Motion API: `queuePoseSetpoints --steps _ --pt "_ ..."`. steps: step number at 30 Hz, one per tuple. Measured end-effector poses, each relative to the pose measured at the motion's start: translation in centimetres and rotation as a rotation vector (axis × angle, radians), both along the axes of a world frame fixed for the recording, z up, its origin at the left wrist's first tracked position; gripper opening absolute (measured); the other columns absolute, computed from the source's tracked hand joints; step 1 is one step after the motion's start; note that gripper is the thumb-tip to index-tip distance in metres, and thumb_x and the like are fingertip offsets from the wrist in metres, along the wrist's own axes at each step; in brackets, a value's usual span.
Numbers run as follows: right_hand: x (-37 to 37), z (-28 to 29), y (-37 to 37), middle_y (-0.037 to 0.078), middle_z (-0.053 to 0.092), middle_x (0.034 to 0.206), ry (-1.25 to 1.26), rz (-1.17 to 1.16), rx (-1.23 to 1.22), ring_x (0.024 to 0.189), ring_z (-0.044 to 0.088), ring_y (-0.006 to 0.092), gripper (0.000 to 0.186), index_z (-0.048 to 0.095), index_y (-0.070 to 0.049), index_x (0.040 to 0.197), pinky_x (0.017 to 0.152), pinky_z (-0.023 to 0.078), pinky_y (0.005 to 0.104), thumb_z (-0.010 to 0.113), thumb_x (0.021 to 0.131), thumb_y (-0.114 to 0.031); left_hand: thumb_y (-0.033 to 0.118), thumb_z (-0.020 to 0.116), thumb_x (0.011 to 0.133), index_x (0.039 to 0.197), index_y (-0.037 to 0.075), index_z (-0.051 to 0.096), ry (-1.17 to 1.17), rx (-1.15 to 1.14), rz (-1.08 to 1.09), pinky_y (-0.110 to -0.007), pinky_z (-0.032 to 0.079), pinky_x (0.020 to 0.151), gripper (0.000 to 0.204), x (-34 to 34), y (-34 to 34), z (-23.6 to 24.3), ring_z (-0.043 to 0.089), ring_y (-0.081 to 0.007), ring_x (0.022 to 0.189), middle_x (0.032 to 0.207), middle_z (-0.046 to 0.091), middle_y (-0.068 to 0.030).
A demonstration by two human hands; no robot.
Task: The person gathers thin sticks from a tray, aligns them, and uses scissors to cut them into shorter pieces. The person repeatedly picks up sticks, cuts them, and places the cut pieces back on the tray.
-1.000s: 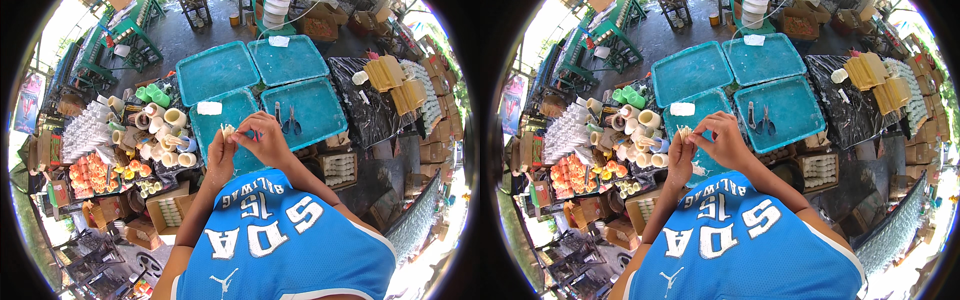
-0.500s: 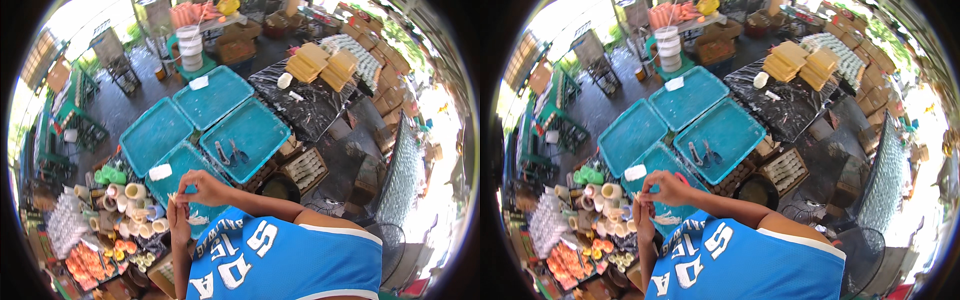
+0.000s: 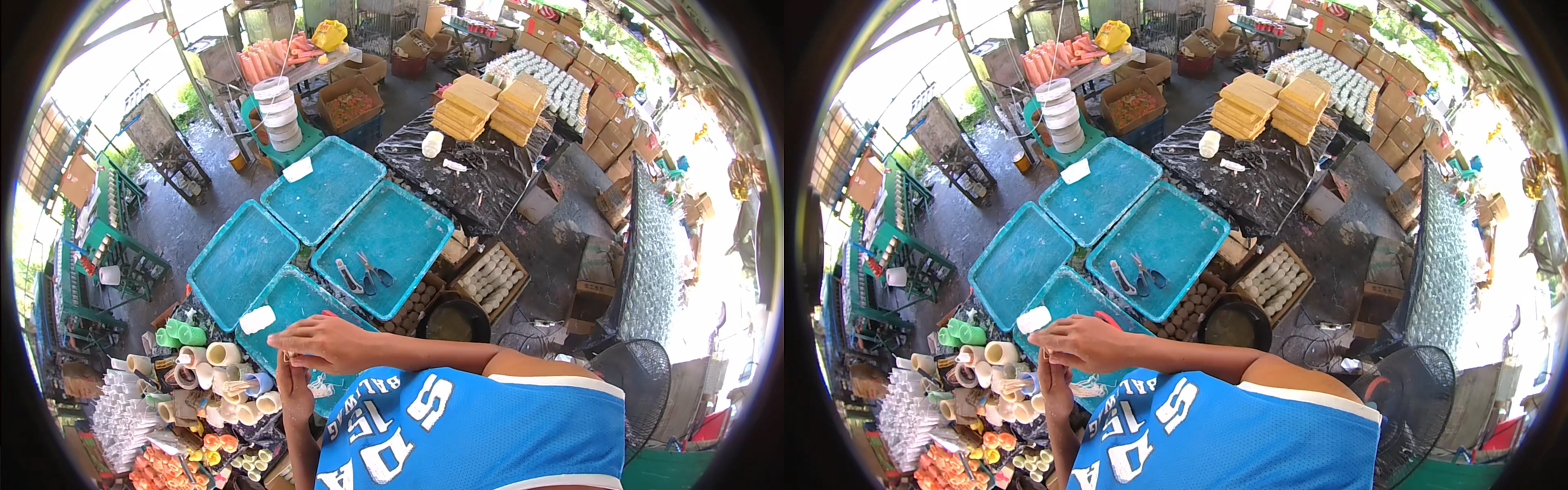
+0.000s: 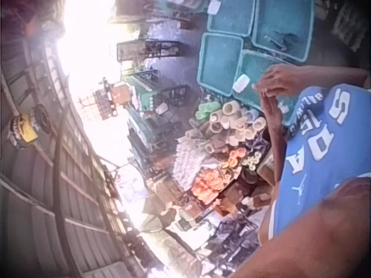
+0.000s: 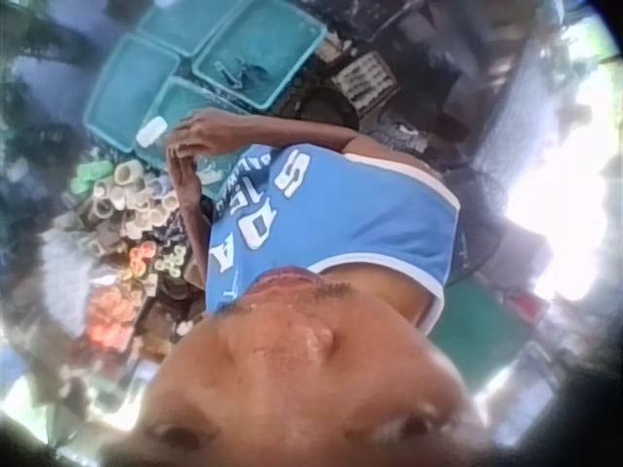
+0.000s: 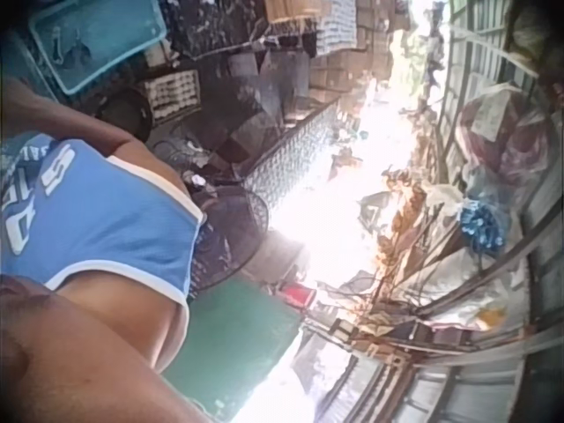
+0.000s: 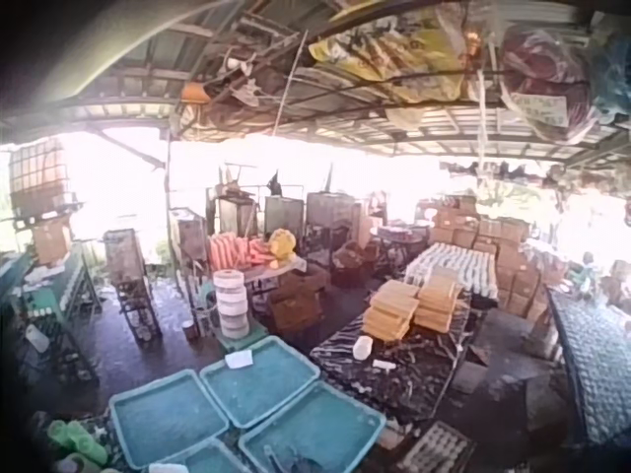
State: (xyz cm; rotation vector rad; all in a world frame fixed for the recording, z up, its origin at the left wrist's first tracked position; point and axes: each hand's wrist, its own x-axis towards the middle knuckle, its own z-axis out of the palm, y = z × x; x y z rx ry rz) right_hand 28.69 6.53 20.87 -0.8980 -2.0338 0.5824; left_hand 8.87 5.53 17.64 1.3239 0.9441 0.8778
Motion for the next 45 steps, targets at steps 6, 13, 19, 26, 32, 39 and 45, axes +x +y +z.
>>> queuePoseSetpoints --steps 6,13,19,26,32,39,45 --pt "0.0 -0.5 -0.4 0.014 0.07 0.138 0.024 0.013 -0.028 0.124 0.067 0.0337 0.045 0.06 -0.002 0.145 0.102 0.053 0.0472 0.065 0.103 -0.017 0.032 0.045 0.116 0.147 0.002 0.053 0.057 0.038 0.03 -0.024 0.028 0.056 0.044 0.4 -0.4 -0.2 0.038 -0.0027 0.068 0.084 0.05 0.0048" --pt "0.2 -0.3 -0.8 0.013 0.075 0.126 0.087 -0.061 -0.039 0.116 0.071 0.032 0.042 0.068 -0.006 0.137 0.097 0.055 0.0458 0.072 0.098 -0.019 0.047 0.039 0.116 0.128 0.002 0.058 -0.094 -0.064 -0.025 -0.024 0.024 0.056 0.05 -0.3 -0.7 0.3 0.035 -0.002 0.067 0.08 0.047 0.006" --pt "-0.7 0.5 -1.2 0.01 0.077 0.121 0.085 -0.204 0.048 0.107 0.073 0.0297 0.04 0.071 -0.009 0.134 0.091 0.057 0.044 0.076 0.095 -0.017 0.047 0.039 0.117 0.129 0.001 0.06 -0.041 -0.123 0.15 -0.022 0.027 0.055 0.052 0.2 -1.3 -1.1 0.036 -0.0019 0.064 0.078 0.047 0.0074" --pt "-0.9 0.1 -0.8 0.011 0.078 0.121 0.085 -0.155 0.07 0.103 0.075 0.0293 0.031 0.074 -0.008 0.128 0.089 0.057 0.0433 0.072 0.098 -0.017 0.045 0.04 0.117 0.13 0.001 0.061 -0.121 -0.064 -0.012 -0.023 0.025 0.054 0.05 -0.7 -0.5 -0.6 0.034 -0.0016 0.064 0.076 0.043 0.0085" --pt "-0.9 -0.9 -0.6 0.007 0.08 0.115 0.058 -0.128 0.108 0.102 0.075 0.0263 0.027 0.078 -0.01 0.121 0.09 0.058 0.0419 0.077 0.095 -0.017 0.036 0.042 0.118 0.132 0.001 0.062 -0.117 -0.096 0.008 -0.022 0.029 0.058 0.043 0.0 -0.7 0.7 0.038 -0.0013 0.069 0.079 0.049 0.0081" --pt "-0.8 0.5 -1.1 0.006 0.079 0.101 0.133 -0.202 -0.01 0.093 0.074 0.0271 0.012 0.079 -0.012 0.104 0.087 0.055 0.0418 0.078 0.094 -0.019 0.031 0.045 0.117 0.117 -0.002 0.063 0.043 0.016 -0.005 -0.028 0.037 0.062 0.039 -0.3 -0.5 0.8 0.045 -0.0089 0.072 0.077 0.052 -0.0005" --pt "-0.5 1.2 -0.8 0.005 0.075 0.089 0.177 -0.177 -0.156 0.086 0.072 0.0283 0.01 0.076 -0.01 0.09 0.082 0.051 0.0431 0.079 0.094 -0.019 0.028 0.045 0.116 0.106 -0.005 0.059 0.175 0.151 -0.094 -0.037 0.045 0.067 0.037 -0.5 -0.2 2.3 0.054 -0.0201 0.072 0.08 0.059 -0.0134"
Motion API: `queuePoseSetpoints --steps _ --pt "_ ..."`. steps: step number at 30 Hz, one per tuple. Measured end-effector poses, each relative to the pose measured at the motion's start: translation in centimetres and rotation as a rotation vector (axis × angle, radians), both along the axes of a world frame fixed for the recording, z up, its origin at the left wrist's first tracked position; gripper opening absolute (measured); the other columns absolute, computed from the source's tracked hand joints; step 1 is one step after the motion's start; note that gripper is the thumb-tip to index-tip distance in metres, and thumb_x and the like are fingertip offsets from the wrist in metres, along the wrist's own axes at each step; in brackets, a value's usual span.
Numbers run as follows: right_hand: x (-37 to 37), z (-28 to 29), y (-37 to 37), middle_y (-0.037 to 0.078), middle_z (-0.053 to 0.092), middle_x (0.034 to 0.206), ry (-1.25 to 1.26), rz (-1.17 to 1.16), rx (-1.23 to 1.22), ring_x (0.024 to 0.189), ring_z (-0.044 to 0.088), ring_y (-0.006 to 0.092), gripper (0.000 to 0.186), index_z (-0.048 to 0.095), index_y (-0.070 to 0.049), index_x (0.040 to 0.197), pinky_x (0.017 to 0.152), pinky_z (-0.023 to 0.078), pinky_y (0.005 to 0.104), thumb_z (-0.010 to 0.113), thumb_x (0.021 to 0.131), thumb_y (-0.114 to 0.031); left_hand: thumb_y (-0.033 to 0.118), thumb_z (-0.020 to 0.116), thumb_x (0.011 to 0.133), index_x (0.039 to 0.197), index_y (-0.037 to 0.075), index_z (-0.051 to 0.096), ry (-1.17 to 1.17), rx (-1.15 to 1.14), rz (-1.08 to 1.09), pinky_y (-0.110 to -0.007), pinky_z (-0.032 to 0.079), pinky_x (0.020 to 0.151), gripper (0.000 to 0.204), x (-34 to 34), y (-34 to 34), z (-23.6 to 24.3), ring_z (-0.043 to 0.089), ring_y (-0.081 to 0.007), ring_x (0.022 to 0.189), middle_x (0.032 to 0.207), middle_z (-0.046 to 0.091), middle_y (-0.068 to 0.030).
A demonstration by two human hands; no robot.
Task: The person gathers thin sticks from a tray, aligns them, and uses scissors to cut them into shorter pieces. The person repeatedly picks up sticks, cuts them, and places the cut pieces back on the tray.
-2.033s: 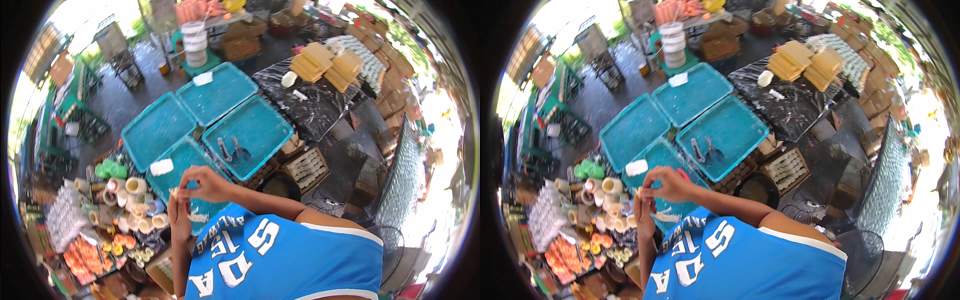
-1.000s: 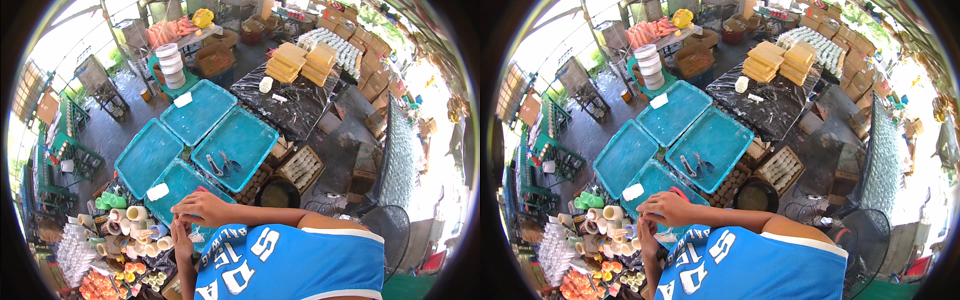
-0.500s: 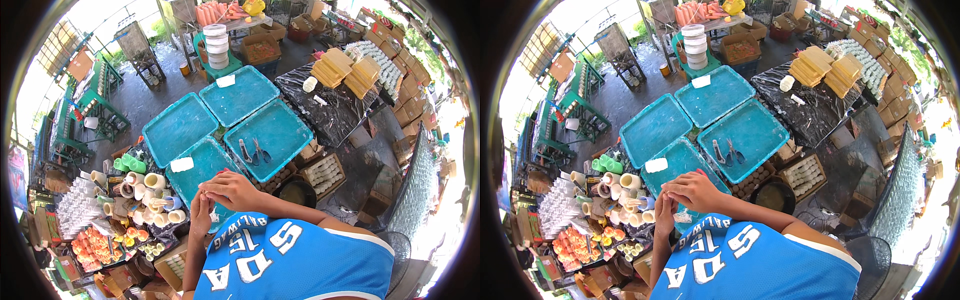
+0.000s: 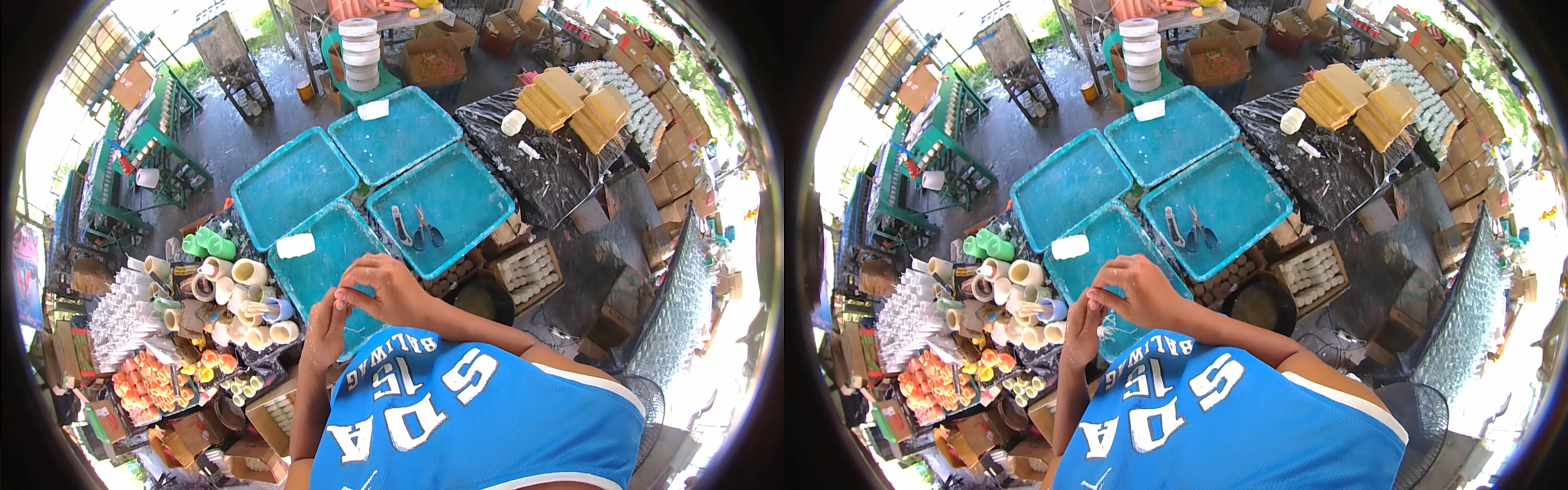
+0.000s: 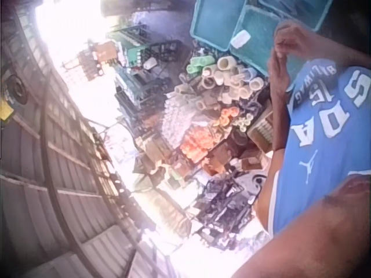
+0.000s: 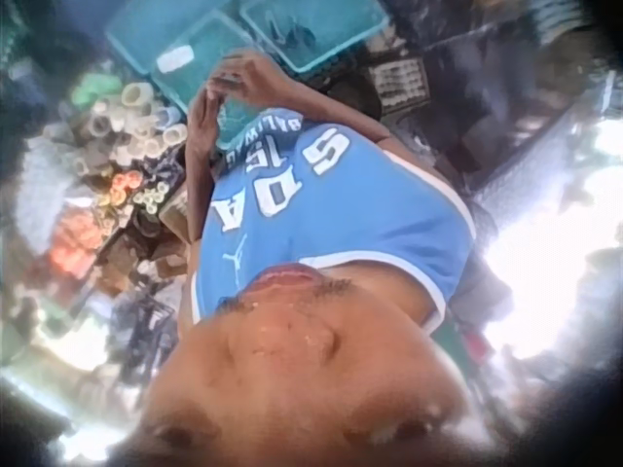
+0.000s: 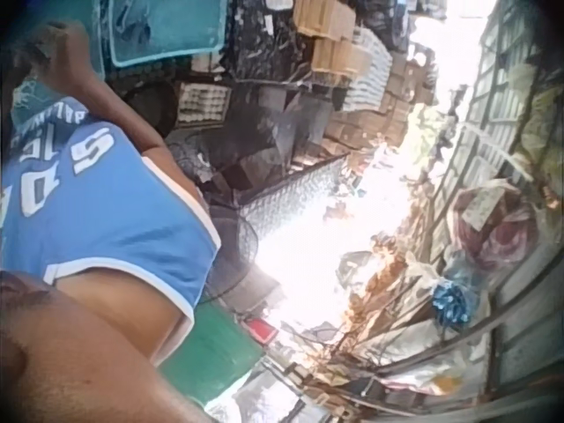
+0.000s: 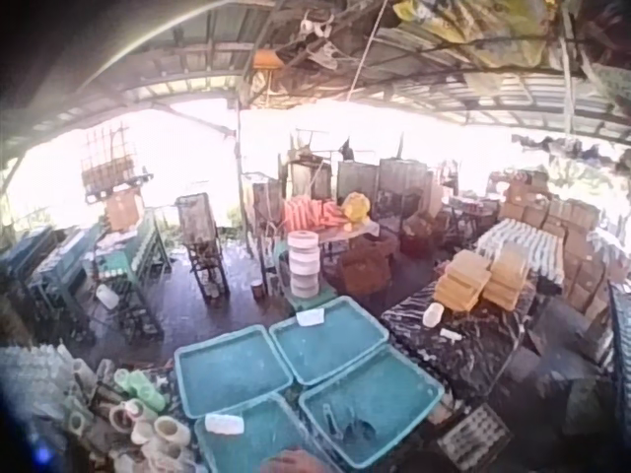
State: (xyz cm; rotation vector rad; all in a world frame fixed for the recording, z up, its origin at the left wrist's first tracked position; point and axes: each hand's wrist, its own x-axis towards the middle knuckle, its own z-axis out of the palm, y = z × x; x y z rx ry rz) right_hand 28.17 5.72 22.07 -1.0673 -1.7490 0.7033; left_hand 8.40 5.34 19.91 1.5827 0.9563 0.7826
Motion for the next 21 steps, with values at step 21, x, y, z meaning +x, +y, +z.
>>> queuePoseSetpoints --steps 21 --pt "-1.0 -0.3 -0.4 0.006 0.076 0.092 -0.047 -0.155 0.151 0.083 0.071 0.027 0.008 0.076 -0.009 0.091 0.078 0.052 0.0404 0.081 0.09 -0.016 0.02 0.048 0.113 0.112 -0.003 0.066 0.014 0.135 0.139 -0.04 0.046 0.069 0.029 0.7 -0.4 0.1 0.06 -0.0306 0.074 0.087 0.064 -0.0188"
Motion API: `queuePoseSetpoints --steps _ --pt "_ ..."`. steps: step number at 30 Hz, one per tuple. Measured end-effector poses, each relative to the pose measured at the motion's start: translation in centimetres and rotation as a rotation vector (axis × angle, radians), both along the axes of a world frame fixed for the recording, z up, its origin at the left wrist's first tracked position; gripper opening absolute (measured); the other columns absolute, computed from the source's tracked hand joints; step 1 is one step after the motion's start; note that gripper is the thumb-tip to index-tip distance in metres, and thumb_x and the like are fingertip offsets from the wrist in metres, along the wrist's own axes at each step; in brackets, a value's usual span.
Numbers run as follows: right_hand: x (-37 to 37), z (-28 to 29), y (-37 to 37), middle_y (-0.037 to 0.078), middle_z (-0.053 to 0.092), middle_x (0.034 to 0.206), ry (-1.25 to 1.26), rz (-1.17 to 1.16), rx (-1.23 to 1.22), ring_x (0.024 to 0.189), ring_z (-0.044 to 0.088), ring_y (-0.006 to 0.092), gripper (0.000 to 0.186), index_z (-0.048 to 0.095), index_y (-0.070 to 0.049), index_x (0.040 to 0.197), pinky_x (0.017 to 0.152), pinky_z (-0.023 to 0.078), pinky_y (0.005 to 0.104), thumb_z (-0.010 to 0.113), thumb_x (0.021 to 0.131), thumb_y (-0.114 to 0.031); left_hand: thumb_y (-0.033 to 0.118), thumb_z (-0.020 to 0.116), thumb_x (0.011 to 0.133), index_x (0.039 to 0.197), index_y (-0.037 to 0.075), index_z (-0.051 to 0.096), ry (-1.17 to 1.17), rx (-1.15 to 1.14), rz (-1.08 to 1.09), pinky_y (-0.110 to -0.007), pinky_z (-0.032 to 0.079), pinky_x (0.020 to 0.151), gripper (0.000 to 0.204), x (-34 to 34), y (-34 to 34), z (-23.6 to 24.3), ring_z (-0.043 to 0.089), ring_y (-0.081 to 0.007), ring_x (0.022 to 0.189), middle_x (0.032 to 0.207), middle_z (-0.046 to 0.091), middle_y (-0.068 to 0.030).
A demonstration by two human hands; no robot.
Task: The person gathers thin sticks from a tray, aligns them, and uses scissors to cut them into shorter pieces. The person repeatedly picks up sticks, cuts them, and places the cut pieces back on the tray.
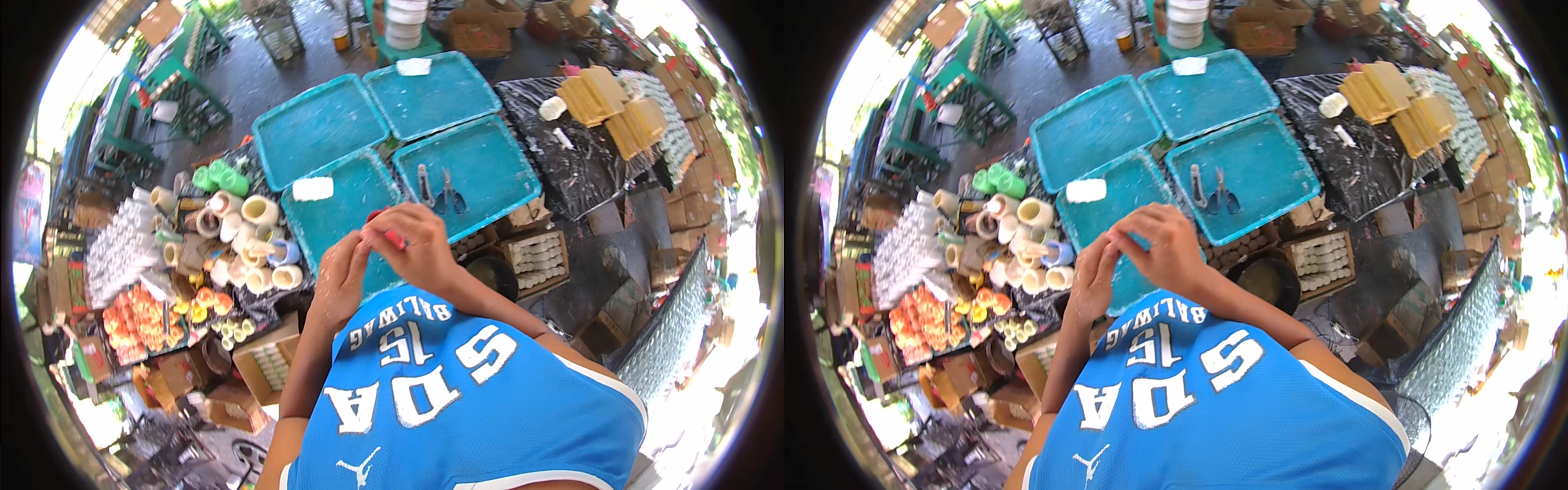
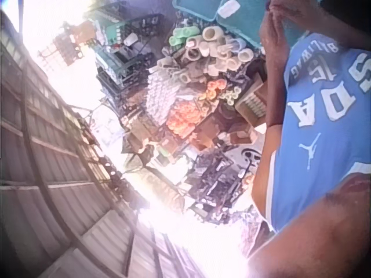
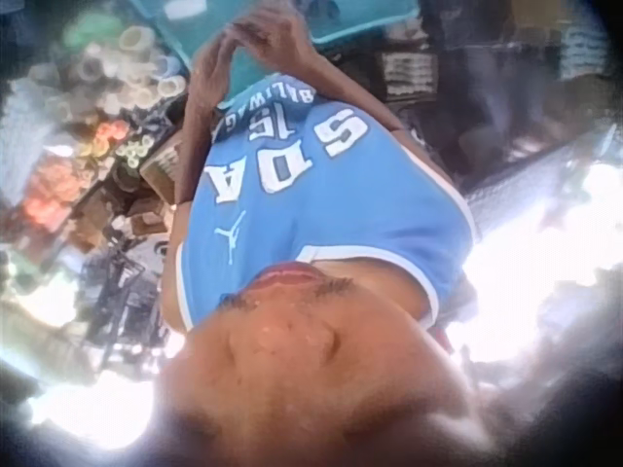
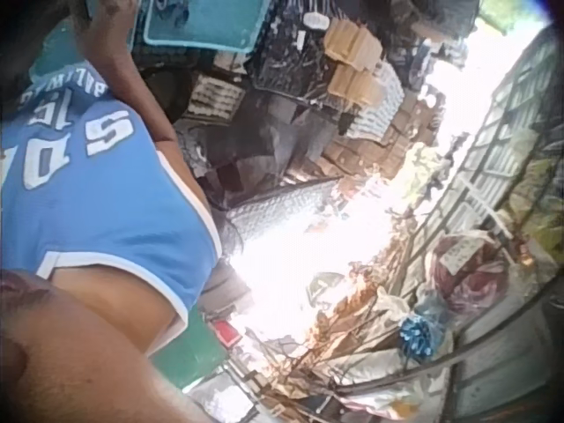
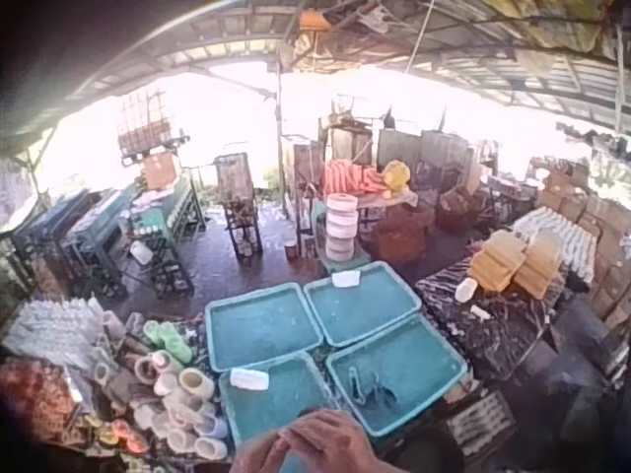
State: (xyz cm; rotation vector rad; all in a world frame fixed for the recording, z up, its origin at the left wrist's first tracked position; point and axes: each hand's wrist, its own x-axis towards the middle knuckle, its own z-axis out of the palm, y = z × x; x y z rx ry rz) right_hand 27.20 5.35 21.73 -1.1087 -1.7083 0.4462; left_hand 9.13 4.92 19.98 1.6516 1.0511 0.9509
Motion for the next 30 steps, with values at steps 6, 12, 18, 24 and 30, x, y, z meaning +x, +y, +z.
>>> queuePoseSetpoints --steps 6,12,18,24,30 --pt "0.3 -0.4 -0.3 0.007 0.079 0.099 0.085 -0.049 -0.079 0.088 0.074 0.0257 0.015 0.077 -0.007 0.105 0.081 0.055 0.0384 0.08 0.09 -0.005 0.019 0.046 0.114 0.102 0.0 0.063 0.09 -0.103 -0.03 -0.04 0.044 0.067 0.028 -0.4 0.3 1.6 0.056 -0.0276 0.071 0.083 0.061 -0.0175" --pt "0.1 -0.1 0.1 0.005 0.078 0.098 -0.08 -0.054 0.119 0.085 0.073 0.0231 0.023 0.076 -0.011 0.11 0.082 0.05 0.0387 0.083 0.088 -0.013 0.02 0.047 0.114 0.103 -0.001 0.063 0.014 -0.03 -0.005 -0.042 0.044 0.067 0.028 -0.2 0.3 0.9 0.059 -0.0326 0.072 0.084 0.062 -0.0194" --pt "0.3 -0.2 0.1 0.005 0.079 0.101 -0.152 -0.005 0.182 0.084 0.072 0.0237 0.031 0.075 -0.009 0.115 0.083 0.05 0.0385 0.085 0.086 -0.013 0.021 0.047 0.114 0.108 -0.002 0.061 0.051 -0.061 -0.004 -0.043 0.044 0.068 0.027 -0.6 0.3 1.3 0.059 -0.0362 0.074 0.085 0.062 -0.0209" --pt "0.2 -0.5 0.2 0.006 0.079 0.103 -0.161 0.015 0.177 0.085 0.072 0.0238 0.032 0.075 -0.009 0.115 0.082 0.051 0.0384 0.086 0.085 -0.013 0.019 0.047 0.114 0.107 -0.002 0.06 0.02 -0.056 -0.011 -0.043 0.044 0.068 0.026 -0.6 0.5 1.1 0.058 -0.037 0.074 0.085 0.061 -0.0216" --pt "0.1 -0.5 0.2 0.006 0.079 0.106 -0.182 0.014 0.192 0.088 0.073 0.024 0.032 0.076 -0.009 0.115 0.084 0.052 0.0392 0.087 0.085 -0.013 0.017 0.047 0.114 0.107 -0.002 0.06 0.014 -0.064 -0.023 -0.042 0.044 0.068 0.025 -0.8 0.7 1.1 0.058 -0.0354 0.073 0.086 0.061 -0.0212"
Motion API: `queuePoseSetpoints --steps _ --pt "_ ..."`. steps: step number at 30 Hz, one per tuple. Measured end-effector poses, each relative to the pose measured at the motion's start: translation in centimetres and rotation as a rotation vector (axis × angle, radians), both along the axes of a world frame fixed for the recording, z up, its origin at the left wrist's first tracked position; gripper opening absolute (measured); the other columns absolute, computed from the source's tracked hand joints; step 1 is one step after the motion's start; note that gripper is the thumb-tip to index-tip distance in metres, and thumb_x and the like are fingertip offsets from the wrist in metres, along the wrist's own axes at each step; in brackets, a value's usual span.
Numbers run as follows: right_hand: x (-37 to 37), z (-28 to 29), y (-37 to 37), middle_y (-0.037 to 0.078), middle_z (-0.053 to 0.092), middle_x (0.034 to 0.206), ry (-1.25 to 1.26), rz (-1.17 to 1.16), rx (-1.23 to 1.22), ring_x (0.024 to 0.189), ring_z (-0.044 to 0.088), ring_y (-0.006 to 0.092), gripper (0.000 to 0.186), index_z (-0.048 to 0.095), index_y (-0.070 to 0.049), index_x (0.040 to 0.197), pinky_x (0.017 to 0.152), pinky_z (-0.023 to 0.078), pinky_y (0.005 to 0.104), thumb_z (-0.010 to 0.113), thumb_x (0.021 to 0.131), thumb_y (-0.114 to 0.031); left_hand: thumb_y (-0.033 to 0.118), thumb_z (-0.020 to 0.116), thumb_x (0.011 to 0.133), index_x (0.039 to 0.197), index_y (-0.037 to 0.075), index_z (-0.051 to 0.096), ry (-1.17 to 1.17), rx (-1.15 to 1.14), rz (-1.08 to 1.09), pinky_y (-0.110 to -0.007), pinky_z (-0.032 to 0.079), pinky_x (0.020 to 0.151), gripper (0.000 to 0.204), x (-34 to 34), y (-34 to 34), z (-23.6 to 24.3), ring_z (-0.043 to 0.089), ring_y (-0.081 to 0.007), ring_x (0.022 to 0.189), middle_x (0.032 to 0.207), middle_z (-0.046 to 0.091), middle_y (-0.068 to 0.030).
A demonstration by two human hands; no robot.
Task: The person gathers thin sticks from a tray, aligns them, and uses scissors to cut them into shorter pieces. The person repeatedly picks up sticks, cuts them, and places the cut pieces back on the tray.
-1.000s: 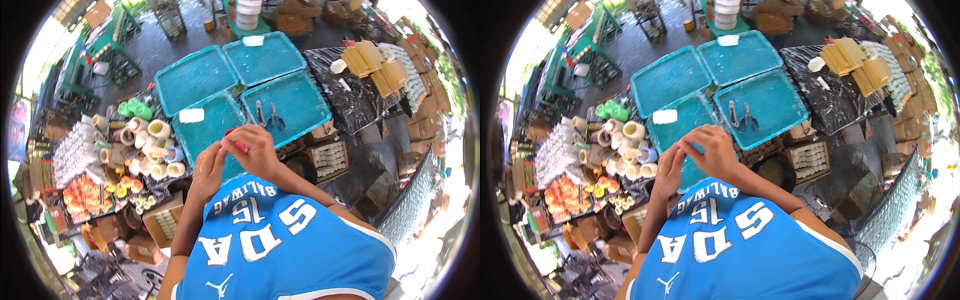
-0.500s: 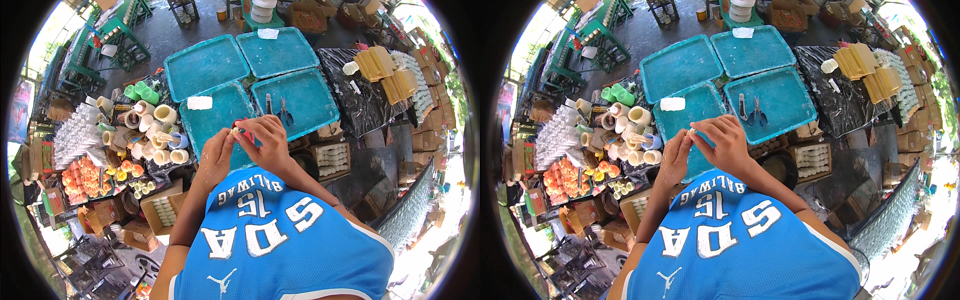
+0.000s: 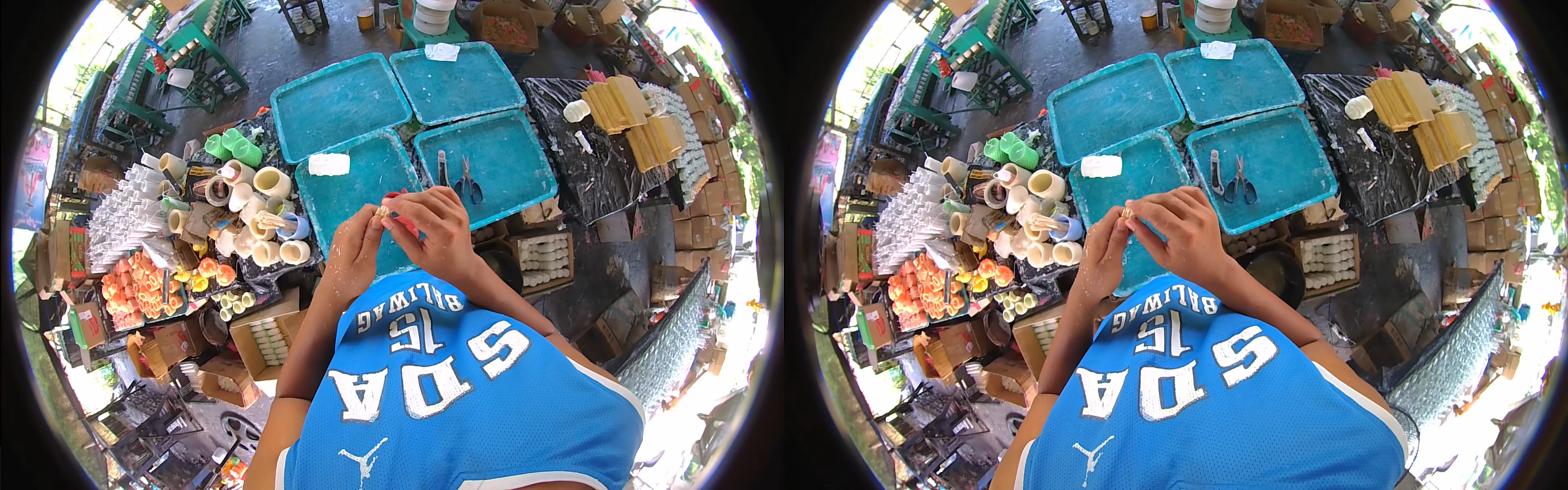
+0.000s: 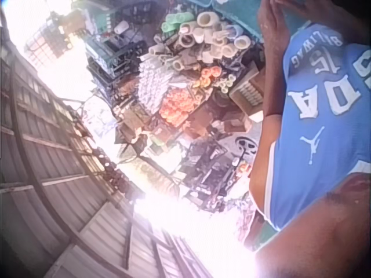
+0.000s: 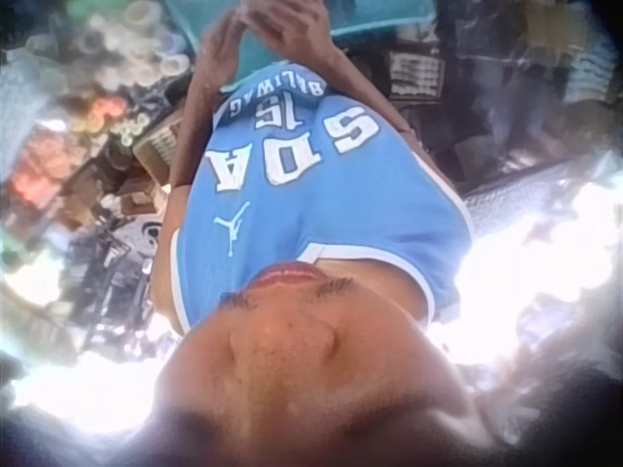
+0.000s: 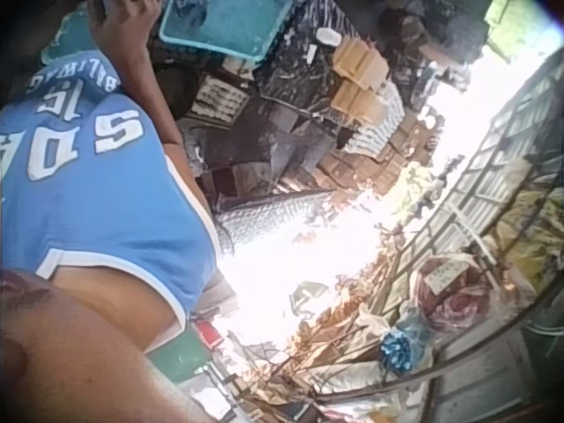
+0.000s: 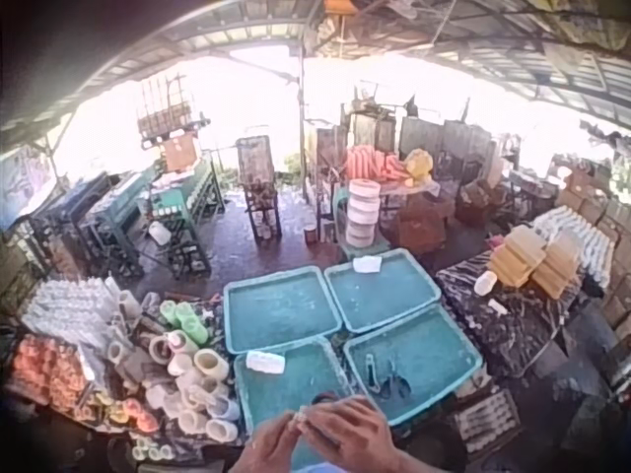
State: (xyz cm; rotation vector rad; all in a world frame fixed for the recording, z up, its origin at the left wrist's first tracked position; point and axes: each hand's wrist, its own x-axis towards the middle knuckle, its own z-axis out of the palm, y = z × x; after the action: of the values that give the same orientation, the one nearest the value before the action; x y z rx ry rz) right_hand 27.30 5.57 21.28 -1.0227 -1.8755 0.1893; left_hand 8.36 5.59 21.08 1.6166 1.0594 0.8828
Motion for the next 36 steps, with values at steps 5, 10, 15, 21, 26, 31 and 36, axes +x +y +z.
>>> queuePoseSetpoints --steps 5,10,15,21,26,31,36 --pt "-0.2 -0.1 -0.2 0.009 0.079 0.111 0.007 0.054 -0.025 0.094 0.074 0.0259 0.035 0.075 -0.008 0.122 0.088 0.052 0.0402 0.082 0.088 -0.01 0.016 0.047 0.114 0.106 -0.002 0.06 -0.088 -0.002 0.048 -0.041 0.045 0.068 0.024 0.7 -0.2 0.3 0.058 -0.0332 0.073 0.085 0.062 -0.0206" --pt "-0.6 0.6 -0.4 0.011 0.078 0.115 0.05 0.035 -0.07 0.099 0.074 0.0281 0.039 0.074 -0.007 0.127 0.091 0.053 0.0419 0.078 0.089 -0.008 0.018 0.046 0.115 0.103 -0.003 0.058 -0.099 -0.04 0.05 -0.04 0.045 0.068 0.027 0.2 0.0 -0.8 0.055 -0.0291 0.072 0.084 0.062 -0.0197" --pt "-0.6 0.0 -0.3 0.011 0.078 0.114 0.04 0.068 -0.086 0.102 0.073 0.0293 0.038 0.074 -0.007 0.126 0.091 0.053 0.0426 0.079 0.088 -0.008 0.021 0.045 0.116 0.102 -0.003 0.058 -0.184 -0.122 0.092 -0.036 0.043 0.066 0.031 0.2 -0.2 -1.5 0.05 -0.0191 0.07 0.081 0.06 -0.015" --pt "-0.9 0.1 -0.3 0.01 0.078 0.111 0.116 0.059 -0.127 0.1 0.073 0.0289 0.03 0.076 -0.009 0.118 0.089 0.053 0.0421 0.082 0.088 -0.01 0.026 0.044 0.116 0.105 -0.004 0.06 -0.24 -0.201 0.047 -0.033 0.039 0.064 0.035 -0.2 -0.2 -1.8 0.046 -0.0128 0.071 0.078 0.054 -0.0074" --pt "-0.4 -0.4 0.4 0.006 0.079 0.106 0.091 0.054 -0.07 0.094 0.074 0.0257 0.028 0.077 -0.012 0.111 0.086 0.052 0.0403 0.087 0.084 -0.013 0.013 0.045 0.105 0.11 -0.003 0.06 -0.36 -0.315 -0.034 -0.032 0.038 0.064 0.023 -0.5 -0.5 -0.2 0.041 -0.0124 0.072 0.079 0.05 -0.0043" --pt "0.0 -1.0 0.6 0.002 0.079 0.103 0.091 0.056 0.02 0.089 0.073 0.0225 0.029 0.077 -0.014 0.107 0.084 0.052 0.0381 0.09 0.081 -0.015 0.006 0.044 0.096 0.113 -0.003 0.059 -0.254 -0.236 -0.108 -0.032 0.038 0.065 0.024 -0.7 -0.2 -0.5 0.042 -0.0121 0.073 0.08 0.051 -0.0039" --pt "-0.2 -1.3 0.8 0.002 0.079 0.102 0.109 0.044 0.043 0.088 0.073 0.0224 0.028 0.077 -0.014 0.107 0.083 0.051 0.0376 0.089 0.082 -0.015 0.006 0.046 0.1 0.112 -0.003 0.058 -0.205 -0.248 -0.097 -0.033 0.039 0.064 0.019 -0.4 0.1 -0.5 0.045 -0.0121 0.074 0.08 0.053 -0.0055"
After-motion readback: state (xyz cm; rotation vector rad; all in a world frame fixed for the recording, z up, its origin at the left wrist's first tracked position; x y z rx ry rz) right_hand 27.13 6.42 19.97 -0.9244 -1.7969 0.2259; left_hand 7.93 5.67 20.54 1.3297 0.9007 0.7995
